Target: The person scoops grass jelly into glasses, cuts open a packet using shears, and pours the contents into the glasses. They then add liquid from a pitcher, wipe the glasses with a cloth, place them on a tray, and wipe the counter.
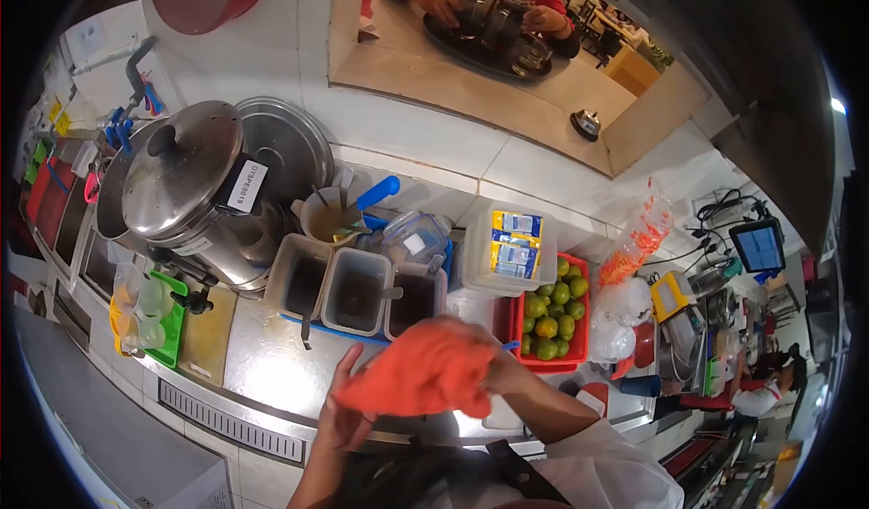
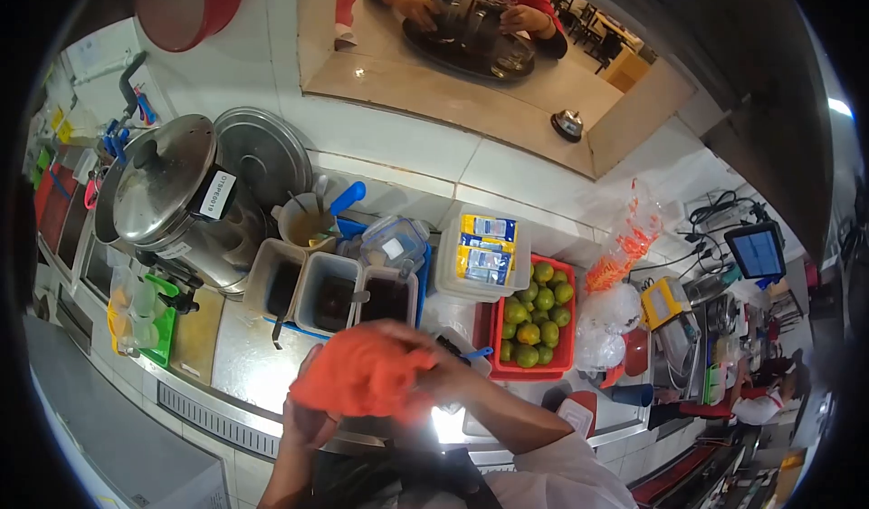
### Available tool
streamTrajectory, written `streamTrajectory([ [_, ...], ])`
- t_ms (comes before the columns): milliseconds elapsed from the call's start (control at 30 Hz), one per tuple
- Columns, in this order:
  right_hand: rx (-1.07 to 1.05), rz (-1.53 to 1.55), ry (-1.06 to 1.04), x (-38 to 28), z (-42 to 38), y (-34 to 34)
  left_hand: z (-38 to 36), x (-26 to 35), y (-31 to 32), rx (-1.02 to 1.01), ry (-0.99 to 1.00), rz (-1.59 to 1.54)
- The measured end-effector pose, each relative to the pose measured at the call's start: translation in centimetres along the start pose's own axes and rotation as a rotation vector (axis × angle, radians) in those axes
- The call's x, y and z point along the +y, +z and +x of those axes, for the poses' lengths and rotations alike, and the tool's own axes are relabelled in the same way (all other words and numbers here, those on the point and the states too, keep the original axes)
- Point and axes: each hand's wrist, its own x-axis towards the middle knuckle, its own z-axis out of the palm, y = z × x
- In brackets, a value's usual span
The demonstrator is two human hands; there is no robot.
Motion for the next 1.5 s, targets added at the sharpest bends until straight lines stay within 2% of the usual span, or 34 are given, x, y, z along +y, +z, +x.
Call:
streamTrajectory([
  [33,-0.096,-0.167,0.044,-1.3,2.0,1.6,-0.3,-0.2,0.1,-0.012,-0.056,-0.112],
  [133,0.123,-1.009,0.033,0.9,3.0,4.1,-0.2,-1.0,-0.5,-0.112,-0.207,-0.252],
  [167,0.157,-1.221,0.033,2.3,2.2,3.4,-0.3,-1.2,0.0,0.05,-0.204,-0.102],
  [267,0.247,-0.633,-0.115,5.3,0.0,3.7,-0.1,-2.8,0.1,0.046,0.118,0.13],
  [300,0.245,-0.583,-0.1,5.6,-0.5,4.7,-0.4,-3.1,0.6,-0.007,0.169,0.231],
  [367,0.259,-0.599,-0.245,5.7,-0.6,6.5,-1.9,-4.0,0.7,-0.174,0.176,0.537],
  [400,0.27,-0.605,-0.317,5.7,-0.9,7.1,-2.3,-4.0,0.3,-0.278,0.141,0.514],
  [467,0.314,-0.648,-0.256,4.2,-2.7,5.8,-3.1,-4.1,-0.3,-0.481,0.058,0.467],
  [533,0.434,-0.655,-0.176,2.8,-6.4,3.7,-3.4,-1.8,-0.2,-0.613,-0.175,0.091],
  [567,0.532,-0.685,-0.12,1.7,-8.5,3.0,-3.8,-1.6,-1.2,-0.674,-0.191,-0.014],
  [633,0.817,-0.928,-0.002,-2.8,-12.5,1.8,-5.8,0.4,-2.6,-0.492,-0.223,0.184],
  [700,1.074,-0.855,-0.226,-5.3,-16.7,-0.6,-6.4,1.1,-3.1,-0.381,-0.169,0.342],
  [767,1.19,-0.921,-0.518,-7.6,-19.3,-3.9,-7.1,1.5,-2.5,-0.245,-0.116,0.417],
  [800,1.193,-1.047,-0.737,-8.2,-19.4,-5.5,-7.1,1.7,-2.1,-0.226,-0.103,0.43],
  [833,1.362,-1.077,-0.553,-8.5,-19.9,-6.2,-6.9,1.7,-1.3,-0.228,-0.07,0.463],
  [867,1.249,-1.452,-0.252,-8.5,-20.3,-6.5,-7.0,1.8,-0.6,-0.229,-0.038,0.497],
  [900,1.086,-1.799,0.07,-9.2,-19.6,-5.3,-7.6,1.8,-1.0,-0.247,-0.094,0.502],
  [1000,0.539,-1.655,0.63,-9.9,-18.7,-1.9,-10.1,0.7,-7.3,-0.301,-0.305,0.44],
  [1067,0.17,-1.142,0.341,-7.2,-18.3,0.3,-14.5,-1.1,-11.5,-0.185,-0.499,0.72],
  [1133,-0.118,-0.494,0.444,-2.4,-16.2,4.0,-20.0,-4.3,-15.9,0.062,-0.646,0.851],
  [1200,-0.182,-0.214,0.707,5.7,-15.5,7.6,-24.6,-7.6,-22.0,-0.009,-0.437,1.165],
  [1300,-0.139,-0.42,0.579,18.9,-15.7,10.4,-26.4,-9.2,-26.1,0.323,-0.435,0.893],
  [1333,-0.132,-0.523,0.512,22.1,-16.4,11.1,-26.8,-8.6,-26.8,0.362,-0.445,0.821],
  [1433,-0.072,-0.467,0.607,24.4,-15.1,12.2,-28.1,-5.8,-27.3,0.455,-0.481,0.639],
  [1500,0.021,-0.401,0.552,24.4,-14.4,10.6,-31.5,-7.2,-35.4,0.434,-0.432,0.282],
])
